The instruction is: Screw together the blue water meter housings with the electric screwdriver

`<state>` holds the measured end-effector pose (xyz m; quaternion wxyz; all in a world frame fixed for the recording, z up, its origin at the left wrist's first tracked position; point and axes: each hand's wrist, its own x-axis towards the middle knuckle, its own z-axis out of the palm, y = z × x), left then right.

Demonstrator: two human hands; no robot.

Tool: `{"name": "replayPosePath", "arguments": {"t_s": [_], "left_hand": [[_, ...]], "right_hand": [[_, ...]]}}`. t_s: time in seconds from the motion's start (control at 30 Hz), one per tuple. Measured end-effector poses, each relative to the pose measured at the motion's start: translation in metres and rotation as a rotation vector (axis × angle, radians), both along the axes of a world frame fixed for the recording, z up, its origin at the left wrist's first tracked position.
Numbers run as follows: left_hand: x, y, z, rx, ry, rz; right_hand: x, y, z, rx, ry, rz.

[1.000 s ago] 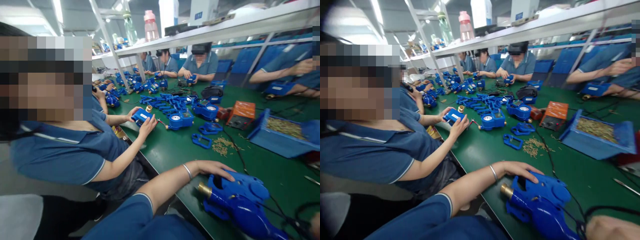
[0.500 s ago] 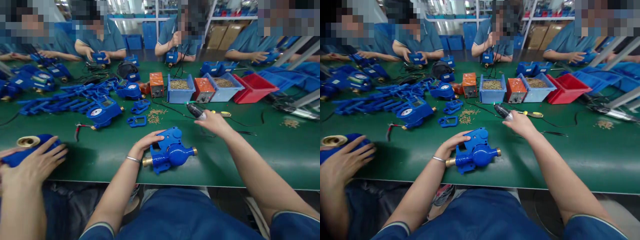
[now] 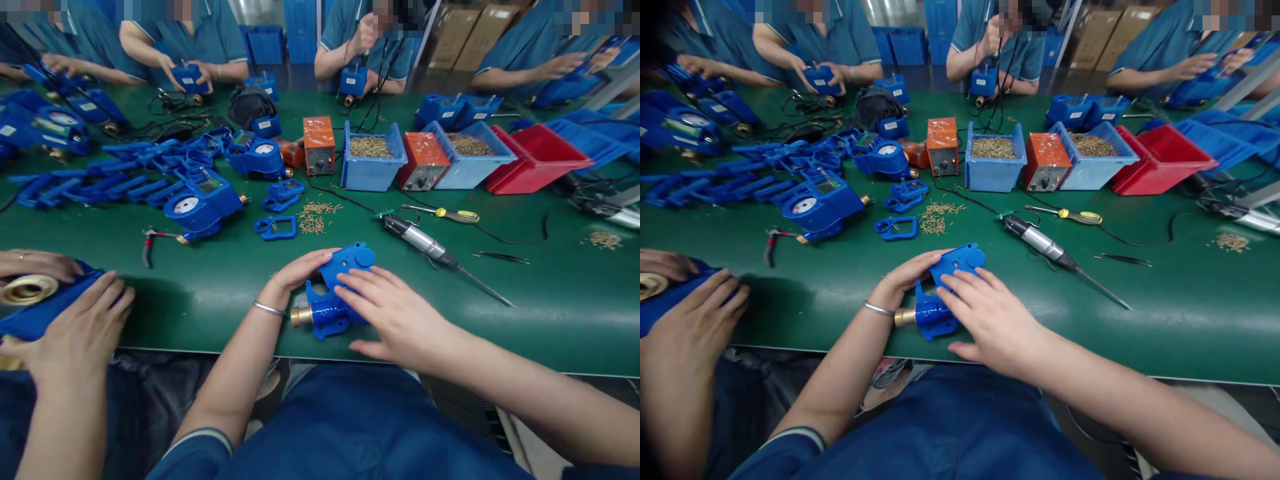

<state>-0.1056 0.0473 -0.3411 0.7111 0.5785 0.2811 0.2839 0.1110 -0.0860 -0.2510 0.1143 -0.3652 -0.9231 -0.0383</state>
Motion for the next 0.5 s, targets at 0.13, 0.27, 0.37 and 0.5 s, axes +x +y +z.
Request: {"name": "replayPosePath", "arguments": {"t_s": [0.13, 0.27, 0.37, 0.5], "left_hand": [[0.002, -0.004, 0.004, -0.058, 0.021, 0.045], [0.001, -0.006, 0.01, -0.05, 0.04, 0.056], [0.004, 0.002, 0.006, -0.028, -0.012, 0.039], [0.015, 0.008, 0.011, 0.0, -0.045, 0.029]], "right_hand": [[-0.017, -0.006, -0.02, 0.005, -0.046, 0.018], [-0.011, 0.003, -0.023, 0.017, 0.035, -0.01], [-0.012, 0.006, -0.021, 0.04, 0.044, -0.059], [-0.023, 0.004, -0.003, 0.051, -0.063, -0.174]]}}
